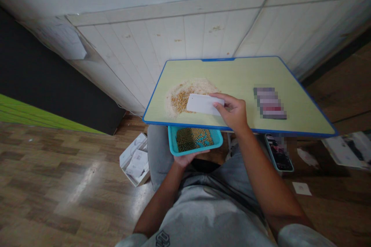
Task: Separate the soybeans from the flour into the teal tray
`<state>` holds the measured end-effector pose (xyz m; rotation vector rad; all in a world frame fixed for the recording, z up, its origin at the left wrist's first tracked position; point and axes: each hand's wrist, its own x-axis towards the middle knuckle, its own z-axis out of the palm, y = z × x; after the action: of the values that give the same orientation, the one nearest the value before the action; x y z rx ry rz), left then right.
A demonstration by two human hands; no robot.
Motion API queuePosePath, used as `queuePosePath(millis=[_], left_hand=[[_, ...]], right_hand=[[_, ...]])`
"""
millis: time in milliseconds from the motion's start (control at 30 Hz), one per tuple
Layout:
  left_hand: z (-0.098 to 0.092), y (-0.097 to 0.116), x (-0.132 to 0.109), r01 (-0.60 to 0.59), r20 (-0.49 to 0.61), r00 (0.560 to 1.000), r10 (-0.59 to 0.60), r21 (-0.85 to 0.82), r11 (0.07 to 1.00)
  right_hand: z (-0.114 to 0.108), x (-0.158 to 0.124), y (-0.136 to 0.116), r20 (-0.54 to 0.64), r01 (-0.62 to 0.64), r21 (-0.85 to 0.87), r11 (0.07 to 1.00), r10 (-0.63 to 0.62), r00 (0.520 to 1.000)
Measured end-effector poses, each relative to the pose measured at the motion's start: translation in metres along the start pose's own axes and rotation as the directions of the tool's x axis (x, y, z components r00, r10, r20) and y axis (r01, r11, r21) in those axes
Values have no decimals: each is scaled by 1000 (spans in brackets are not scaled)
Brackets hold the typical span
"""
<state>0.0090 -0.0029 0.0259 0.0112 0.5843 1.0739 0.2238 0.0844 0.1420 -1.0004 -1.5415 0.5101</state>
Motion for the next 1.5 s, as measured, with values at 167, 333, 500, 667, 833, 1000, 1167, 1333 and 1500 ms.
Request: queuePosePath(millis=[167, 333, 500, 667, 833, 1000, 1167, 1333, 1500], left_hand=[[1, 1, 0, 11, 12, 1000, -11, -15, 1000], [-3, 1, 2, 20, 60, 998, -18, -33, 999], [-5, 1, 3, 32, 81, 996, -29, -40, 999], [-4, 1, 1, 25, 82, 996, -26, 5, 1000], [-3, 2, 1, 21, 103, 994, -21, 4, 1000], [-2, 2, 1, 18, 64, 998, -19, 13, 1000], [-4, 1, 1, -3, 103, 995, -2, 41, 999], [0, 1, -1, 0, 50, 999, -2, 39, 999], [1, 1, -1, 11, 75, 997, -12, 10, 1000]], right_hand=[[-1, -1, 0, 18, 16, -11, 1000, -15, 1000], [-1, 0, 0, 34, 35, 12, 999, -35, 999], [-1, -1, -2, 57, 32, 29, 999, -34, 998], [-2, -1, -5, 74, 22, 23, 1000, -23, 997], [-3, -1, -7, 89, 14, 14, 1000, -15, 996], [-3, -2, -8, 104, 1, 2, 1000, -1, 995], [-3, -3, -9, 106, 12, 34, 999, -16, 994], [-3, -3, -9, 108, -5, 23, 1000, 3, 994], [-3, -2, -12, 113, -16, 24, 1000, 13, 994]])
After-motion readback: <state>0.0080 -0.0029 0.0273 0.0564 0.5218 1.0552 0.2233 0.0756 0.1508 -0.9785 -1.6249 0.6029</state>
